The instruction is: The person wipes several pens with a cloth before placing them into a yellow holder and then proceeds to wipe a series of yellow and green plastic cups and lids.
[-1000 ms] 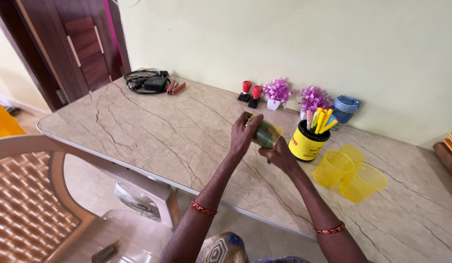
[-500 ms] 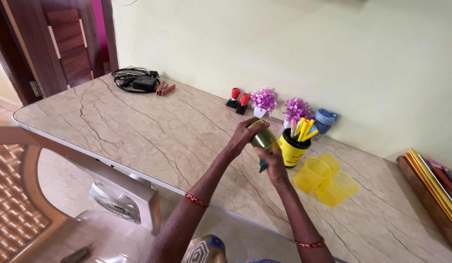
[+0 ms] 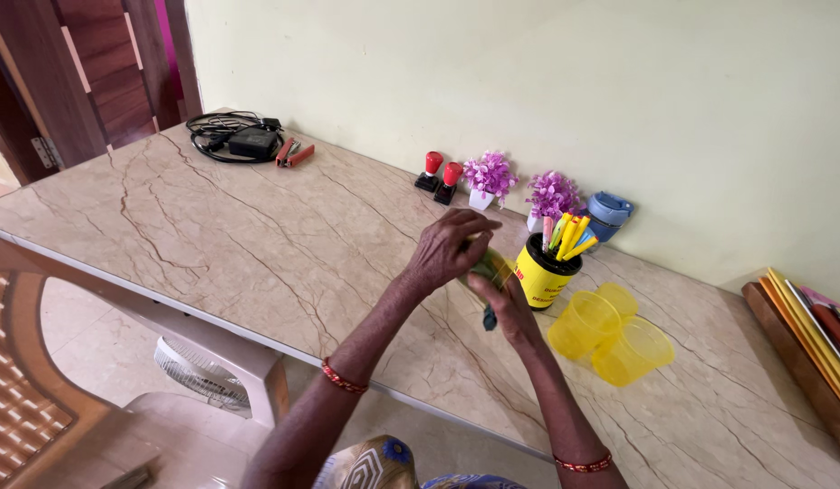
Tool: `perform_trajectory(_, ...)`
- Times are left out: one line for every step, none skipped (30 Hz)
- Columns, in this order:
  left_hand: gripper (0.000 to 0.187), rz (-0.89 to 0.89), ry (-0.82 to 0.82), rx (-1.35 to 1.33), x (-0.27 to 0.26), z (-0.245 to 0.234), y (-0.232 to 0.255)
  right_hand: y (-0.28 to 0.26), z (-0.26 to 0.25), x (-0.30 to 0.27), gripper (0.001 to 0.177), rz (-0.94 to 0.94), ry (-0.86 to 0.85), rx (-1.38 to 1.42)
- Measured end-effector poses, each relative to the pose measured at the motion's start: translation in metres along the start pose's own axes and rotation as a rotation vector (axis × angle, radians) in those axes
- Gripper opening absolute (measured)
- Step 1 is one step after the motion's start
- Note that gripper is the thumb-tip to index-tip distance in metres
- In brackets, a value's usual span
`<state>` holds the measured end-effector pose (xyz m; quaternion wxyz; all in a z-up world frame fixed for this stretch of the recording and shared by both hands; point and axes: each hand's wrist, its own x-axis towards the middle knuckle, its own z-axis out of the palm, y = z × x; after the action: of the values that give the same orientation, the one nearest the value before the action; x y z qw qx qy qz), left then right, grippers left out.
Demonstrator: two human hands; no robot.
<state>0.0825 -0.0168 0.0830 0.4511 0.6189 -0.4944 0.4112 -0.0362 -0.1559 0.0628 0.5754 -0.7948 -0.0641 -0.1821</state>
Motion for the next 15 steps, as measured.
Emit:
perform_trajectory(0.041,-0.113,-0.150,0.022,0.000,-0.006,0.007,-0.003,0.000,0.000,0.041,-0.009,-0.013,0.033)
perform_trajectory(0.043,-0.223,-0.302,0.043,0.000,-0.012,0.016,-0.006,-0.003,0.001,0.039,-0.018,-0.027,0.066)
perform_trajectory(0.046,-0.324,-0.459,0.063,0.003,-0.019,0.024,-0.008,-0.003,0.001,0.036,-0.031,-0.034,0.102)
perform_trajectory(0.051,-0.399,-0.597,0.082,0.008,-0.025,0.029,-0.011,-0.007,0.002,0.036,-0.046,-0.129,0.059)
perform_trajectory(0.057,-0.478,-0.736,0.098,0.011,-0.030,0.033,-0.015,-0.014,0.001,0.035,-0.057,-0.226,0.014)
perform_trajectory(0.064,-0.555,-0.875,0.113,0.013,-0.033,0.035,-0.018,-0.017,0.000,0.035,-0.069,-0.324,-0.031)
perform_trajectory(0.067,-0.581,-0.899,0.084,0.015,-0.035,0.036,-0.019,-0.018,0.000,0.036,-0.076,-0.319,-0.122)
perform_trajectory(0.071,-0.606,-0.923,0.055,0.016,-0.036,0.036,-0.021,-0.018,0.000,0.036,-0.083,-0.314,-0.212)
perform_trajectory(0.076,-0.639,-0.952,0.026,0.013,-0.038,0.037,-0.020,-0.016,-0.003,0.037,-0.085,-0.312,-0.298)
perform_trajectory(0.077,-0.601,-0.952,-0.002,0.009,-0.039,0.036,-0.020,-0.014,-0.006,0.038,-0.048,-0.310,-0.345)
perform_trajectory(0.078,-0.557,-0.950,-0.030,0.009,-0.039,0.035,-0.022,-0.014,-0.006,0.040,-0.015,-0.304,-0.395)
perform_trajectory(0.080,-0.513,-0.947,-0.058,0.007,-0.040,0.034,-0.024,-0.013,-0.008,0.041,0.018,-0.297,-0.446)
perform_trajectory(0.081,-0.551,-0.938,-0.073,0.006,-0.040,0.034,-0.027,-0.013,-0.008,0.042,0.007,-0.311,-0.421)
perform_trajectory(0.082,-0.590,-0.928,-0.089,0.005,-0.040,0.033,-0.029,-0.013,-0.008,0.042,-0.004,-0.325,-0.396)
perform_trajectory(0.083,-0.628,-0.917,-0.100,0.004,-0.042,0.032,-0.032,-0.013,-0.007,0.043,-0.018,-0.340,-0.369)
